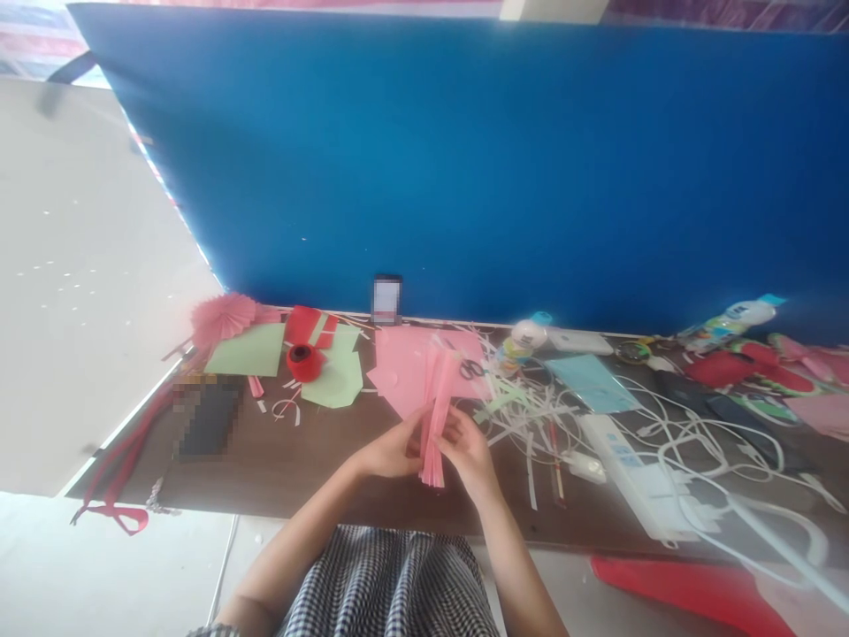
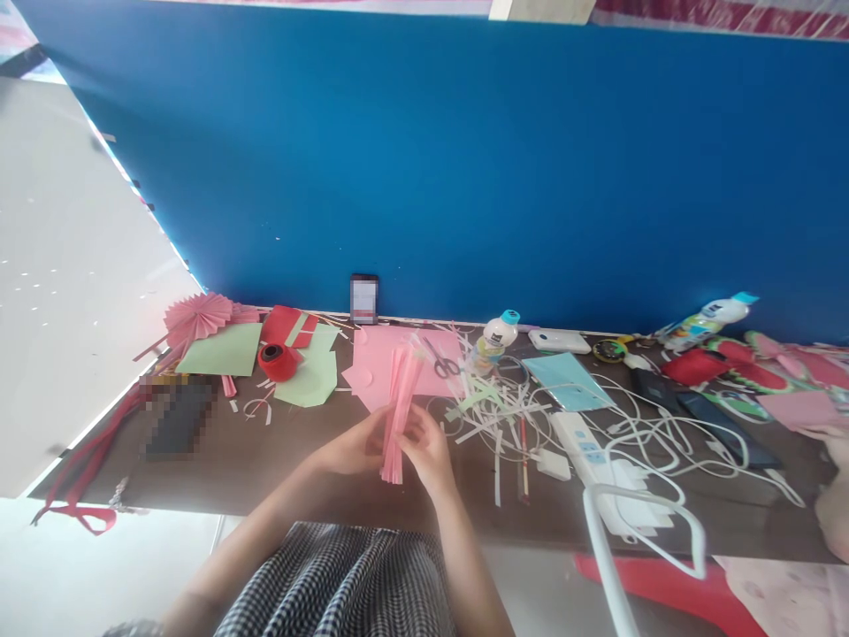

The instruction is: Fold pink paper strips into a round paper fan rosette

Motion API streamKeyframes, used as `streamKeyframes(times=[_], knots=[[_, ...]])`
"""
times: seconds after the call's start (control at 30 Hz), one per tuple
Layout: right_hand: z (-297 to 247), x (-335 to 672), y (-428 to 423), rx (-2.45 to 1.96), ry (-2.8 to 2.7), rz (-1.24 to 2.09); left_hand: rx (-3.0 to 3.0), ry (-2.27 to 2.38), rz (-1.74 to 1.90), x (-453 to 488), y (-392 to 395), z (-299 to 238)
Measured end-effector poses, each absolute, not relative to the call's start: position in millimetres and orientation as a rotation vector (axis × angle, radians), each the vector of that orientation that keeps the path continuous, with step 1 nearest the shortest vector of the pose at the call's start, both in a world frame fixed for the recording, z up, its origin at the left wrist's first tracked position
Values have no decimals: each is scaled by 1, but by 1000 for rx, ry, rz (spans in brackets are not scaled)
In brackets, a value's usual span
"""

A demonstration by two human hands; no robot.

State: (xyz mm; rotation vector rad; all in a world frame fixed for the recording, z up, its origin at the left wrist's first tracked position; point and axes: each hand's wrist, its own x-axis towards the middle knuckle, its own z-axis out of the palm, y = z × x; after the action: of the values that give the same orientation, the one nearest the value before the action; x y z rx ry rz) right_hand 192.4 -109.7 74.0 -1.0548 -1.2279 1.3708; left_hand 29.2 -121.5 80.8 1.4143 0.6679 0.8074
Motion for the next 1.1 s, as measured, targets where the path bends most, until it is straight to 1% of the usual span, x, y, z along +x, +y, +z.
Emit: streamKeyframes(times=[0.23,0.43,0.97,1.1], knots=[[77,191,-114,-1064,-1267,1305,1437,625,819,30,-123,85],[73,191,-114,-1052,-1270,1312,1417,589,769,30,-125,87],[66,191,-119,-1045,-1230,1285,1410,567,810,31,-129,85],[63,191,-121,-1052,-1317,1208,1416,552,846,31,-129,89]])
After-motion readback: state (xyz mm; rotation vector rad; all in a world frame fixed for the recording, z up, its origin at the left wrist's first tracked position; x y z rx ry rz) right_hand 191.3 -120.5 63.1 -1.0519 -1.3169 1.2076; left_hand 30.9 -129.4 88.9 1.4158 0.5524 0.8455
